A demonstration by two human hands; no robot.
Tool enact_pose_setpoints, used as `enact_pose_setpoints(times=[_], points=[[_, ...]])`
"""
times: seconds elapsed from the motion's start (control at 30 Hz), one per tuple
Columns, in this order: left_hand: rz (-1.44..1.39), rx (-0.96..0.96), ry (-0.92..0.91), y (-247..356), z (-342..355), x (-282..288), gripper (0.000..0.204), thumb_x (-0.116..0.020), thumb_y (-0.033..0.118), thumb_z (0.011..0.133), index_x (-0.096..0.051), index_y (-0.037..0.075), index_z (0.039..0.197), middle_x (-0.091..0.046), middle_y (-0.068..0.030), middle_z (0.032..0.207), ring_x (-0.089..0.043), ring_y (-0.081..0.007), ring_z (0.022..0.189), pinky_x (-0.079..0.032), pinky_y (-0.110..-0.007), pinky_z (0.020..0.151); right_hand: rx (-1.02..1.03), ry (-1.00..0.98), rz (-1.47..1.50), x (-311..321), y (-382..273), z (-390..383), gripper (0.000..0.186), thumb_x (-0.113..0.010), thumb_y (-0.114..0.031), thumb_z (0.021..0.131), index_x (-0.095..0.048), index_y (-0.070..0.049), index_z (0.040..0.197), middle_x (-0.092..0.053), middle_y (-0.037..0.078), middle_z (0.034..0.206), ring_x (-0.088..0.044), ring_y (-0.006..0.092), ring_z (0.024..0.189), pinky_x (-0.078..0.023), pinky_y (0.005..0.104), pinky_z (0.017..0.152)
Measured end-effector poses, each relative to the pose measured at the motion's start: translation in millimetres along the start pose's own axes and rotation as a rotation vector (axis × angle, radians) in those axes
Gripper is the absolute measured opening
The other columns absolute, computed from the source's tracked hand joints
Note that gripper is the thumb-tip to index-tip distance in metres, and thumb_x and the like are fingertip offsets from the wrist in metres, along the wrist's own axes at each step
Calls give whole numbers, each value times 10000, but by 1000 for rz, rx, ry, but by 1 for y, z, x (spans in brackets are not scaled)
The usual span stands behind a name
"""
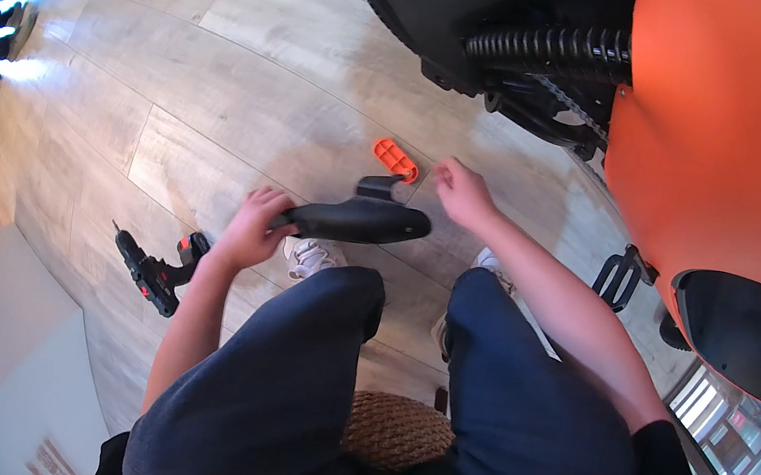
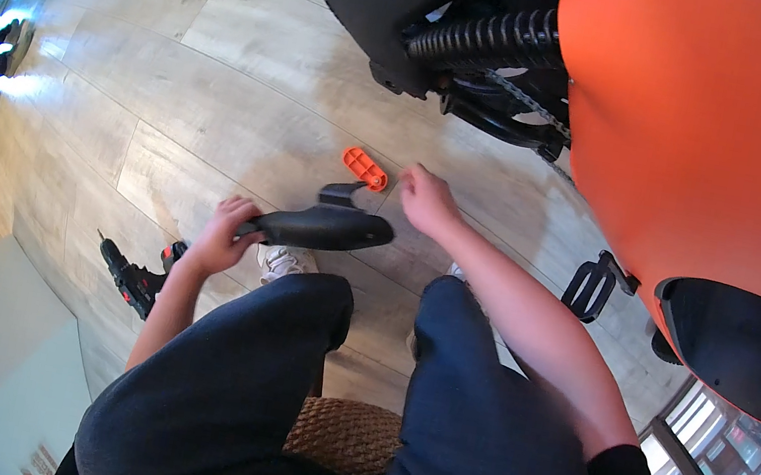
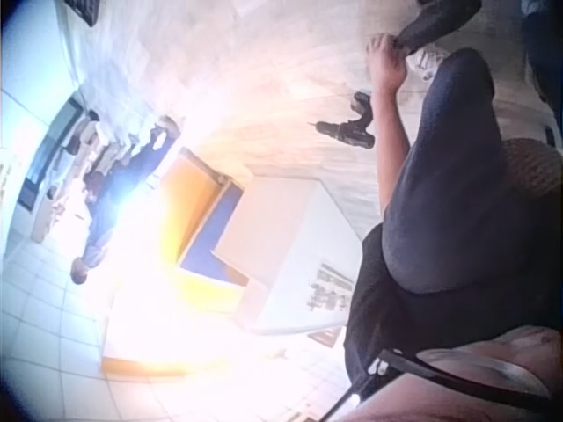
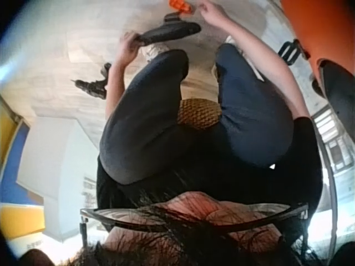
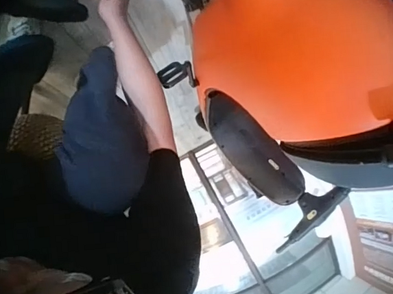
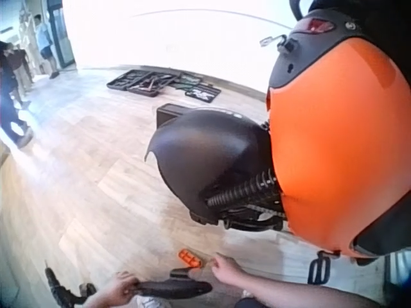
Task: Installing a black plastic fender or cover onto the rear chassis of an orange motorcycle.
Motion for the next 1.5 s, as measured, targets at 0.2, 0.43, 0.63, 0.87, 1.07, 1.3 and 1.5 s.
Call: enact_pose_setpoints(times=[0.2,0.43,0.63,0.87,1.07,1.3,1.5], points=[[-300,266,17,-24,-37,23,262,-733,78,791,-632,8,1021,-593,-140,865,-582,-294,818,-465,-346,751,377,2,-441,-28,-39,10,510,-716,-175,887,-520,-161,1358,-489,200,1334,-590,373,1153,-536,455,948],[-895,470,6,-29,-42,3,251,-728,89,914,-651,-4,1134,-668,5,959,-588,-74,870,-479,-241,797,467,74,-657,-51,-31,9,477,-792,-155,785,-568,-126,1204,-527,148,1181,-593,380,1075,-527,473,953],[-1029,458,32,-14,-21,-10,354,-672,9,934,-609,-38,1279,-691,-22,1095,-617,-94,1027,-473,-257,929,490,-20,-670,-38,-14,0,348,-741,-130,813,-574,-107,1118,-523,138,1132,-568,351,1081,-545,461,876],[-1137,485,68,-3,-12,-19,427,-632,-46,924,-580,-52,1348,-692,-41,1154,-626,-113,1062,-473,-279,973,80,-130,-4,-6,-36,-32,144,-626,-133,897,-654,-48,1010,-708,145,989,-668,238,737,-559,348,735],[-1300,501,113,14,5,-31,471,-624,-53,922,-543,-50,1386,-687,-78,1198,-645,-150,1096,-491,-308,991,-224,-593,859,21,-83,-68,360,-422,-168,1079,-589,-35,1368,-651,76,1123,-634,123,883,-527,265,776],[-1338,504,70,41,24,-32,542,-643,-97,884,-517,-53,1409,-681,-114,1227,-659,-185,1107,-515,-334,995,-158,-753,925,38,-96,-82,450,-407,-314,1112,-513,-59,1468,-593,70,1183,-581,124,953,-505,278,836],[-1318,519,17,53,24,-30,546,-644,-111,874,-517,-68,1403,-683,-109,1228,-655,-181,1112,-498,-329,1017,-102,-709,883,35,-94,-79,431,-505,-288,1083,-524,-47,1440,-628,53,1098,-593,117,921,-520,288,819]])
Point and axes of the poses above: each hand's wrist, its own z-axis towards the middle knuckle, its own x-axis out of the back of the hand, y = z × x, the point moved 1 cm from there along z, towards the middle knuckle
